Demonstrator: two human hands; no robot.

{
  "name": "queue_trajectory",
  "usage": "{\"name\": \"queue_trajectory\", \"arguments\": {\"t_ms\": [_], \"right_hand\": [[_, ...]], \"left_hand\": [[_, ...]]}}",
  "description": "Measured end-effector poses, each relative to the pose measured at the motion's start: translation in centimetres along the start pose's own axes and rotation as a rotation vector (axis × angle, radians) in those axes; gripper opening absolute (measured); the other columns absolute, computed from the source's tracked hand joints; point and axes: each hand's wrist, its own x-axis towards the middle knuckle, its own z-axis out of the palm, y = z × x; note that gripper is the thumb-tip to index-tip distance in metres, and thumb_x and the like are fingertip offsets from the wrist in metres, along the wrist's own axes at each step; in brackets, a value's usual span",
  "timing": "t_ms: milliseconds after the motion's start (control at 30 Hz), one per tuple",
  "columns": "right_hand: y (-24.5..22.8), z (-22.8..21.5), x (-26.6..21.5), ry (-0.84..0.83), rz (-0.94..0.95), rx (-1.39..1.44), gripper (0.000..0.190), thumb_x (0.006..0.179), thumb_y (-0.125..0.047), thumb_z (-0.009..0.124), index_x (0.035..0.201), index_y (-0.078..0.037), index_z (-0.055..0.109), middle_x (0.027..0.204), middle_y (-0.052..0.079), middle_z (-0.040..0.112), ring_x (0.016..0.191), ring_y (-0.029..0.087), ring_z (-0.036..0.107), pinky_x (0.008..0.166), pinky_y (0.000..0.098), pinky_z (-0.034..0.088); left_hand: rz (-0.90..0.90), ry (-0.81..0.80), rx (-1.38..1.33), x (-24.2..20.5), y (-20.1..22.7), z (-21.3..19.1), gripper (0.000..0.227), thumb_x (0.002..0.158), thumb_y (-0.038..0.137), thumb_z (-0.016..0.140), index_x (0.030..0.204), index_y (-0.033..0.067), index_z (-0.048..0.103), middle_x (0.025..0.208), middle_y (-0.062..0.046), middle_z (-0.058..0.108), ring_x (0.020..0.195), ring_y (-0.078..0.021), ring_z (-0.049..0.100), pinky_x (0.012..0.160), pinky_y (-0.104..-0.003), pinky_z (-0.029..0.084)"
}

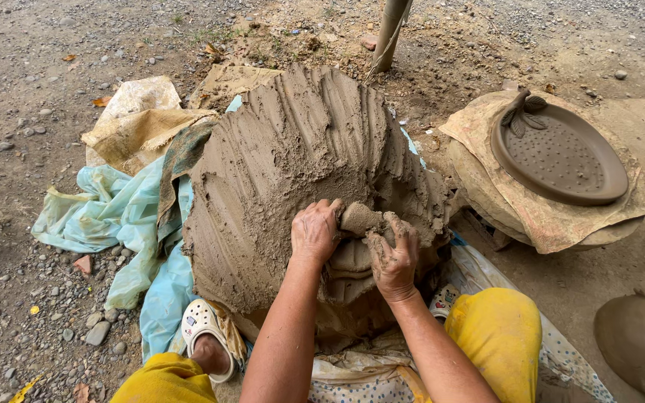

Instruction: The person sits on the ground and uses their hands to pull, press, and shape a large mound of wet clay to form a central structure.

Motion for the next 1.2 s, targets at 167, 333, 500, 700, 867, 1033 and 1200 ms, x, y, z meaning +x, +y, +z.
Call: {"name": "queue_trajectory", "arguments": {"t_ms": [167,333,500,700,867,1033,1200], "right_hand": [[0.5,-0.1,-0.7,-0.188,0.230,0.204,0.060,0.084,0.001,0.079,0.135,0.002,0.047,0.123,0.022,0.054,0.120,0.030,0.054,0.092,0.0295,0.059],[2.0,-3.4,-0.5,-0.165,0.748,1.289,0.052,0.091,-0.028,0.063,0.134,0.000,0.051,0.117,0.010,0.066,0.110,0.022,0.067,0.097,0.0327,0.063],[-1.9,-8.6,-0.5,-0.445,0.884,1.460,0.043,0.103,-0.034,0.061,0.122,0.004,0.054,0.100,0.012,0.062,0.109,0.024,0.067,0.097,0.0369,0.062],[-5.2,-13.5,3.1,-1.437,0.718,0.981,0.028,0.091,-0.023,0.067,0.108,0.000,0.062,0.094,0.002,0.064,0.083,0.020,0.070,0.071,0.0303,0.059],[-3.3,-13.2,2.4,-1.491,-0.099,1.069,0.021,0.096,-0.016,0.079,0.109,-0.001,0.075,0.096,0.013,0.070,0.091,0.021,0.068,0.077,0.0344,0.056],[0.4,-12.6,1.8,-2.234,0.060,0.843,0.017,0.091,-0.011,0.074,0.106,-0.002,0.074,0.098,0.014,0.075,0.080,0.017,0.071,0.066,0.0291,0.060],[9.0,-10.6,12.3,-1.968,0.171,0.016,0.034,0.082,-0.031,0.079,0.110,-0.012,0.079,0.108,0.005,0.078,0.092,0.016,0.073,0.084,0.0344,0.062]], "left_hand": [[0.018,0.044,0.005,-0.2,0.3,-0.8,0.056,0.083,-0.003,0.071,0.131,0.0231,0.062,0.101,-0.005,0.068,0.096,-0.0206,0.066,0.084,-0.038,0.055],[0.007,-0.041,0.002,0.3,-0.1,-0.6,0.057,0.081,-0.004,0.073,0.131,0.0228,0.062,0.103,-0.004,0.068,0.099,-0.0193,0.066,0.086,-0.037,0.055],[0.023,0.003,-0.002,0.2,-0.3,-0.2,0.058,0.081,-0.003,0.073,0.132,0.0231,0.061,0.103,-0.005,0.068,0.097,-0.0200,0.066,0.083,-0.037,0.055],[0.017,0.005,-0.007,0.0,-0.1,-0.5,0.049,0.083,0.001,0.073,0.126,0.0218,0.063,0.103,-0.004,0.069,0.098,-0.0200,0.067,0.083,-0.037,0.056],[0.002,-0.012,0.020,0.2,0.0,-0.3,0.050,0.085,-0.002,0.071,0.128,0.0232,0.062,0.102,-0.003,0.069,0.096,-0.0193,0.067,0.083,-0.036,0.057],[-0.005,-0.024,0.006,0.0,0.0,-0.5,0.051,0.083,-0.002,0.071,0.127,0.0223,0.063,0.103,-0.003,0.068,0.098,-0.0193,0.067,0.085,-0.036,0.057],[0.002,-0.025,0.011,0.3,-0.1,-0.5,0.049,0.085,-0.002,0.071,0.127,0.0227,0.063,0.102,-0.003,0.068,0.096,-0.0192,0.066,0.084,-0.036,0.057]]}}
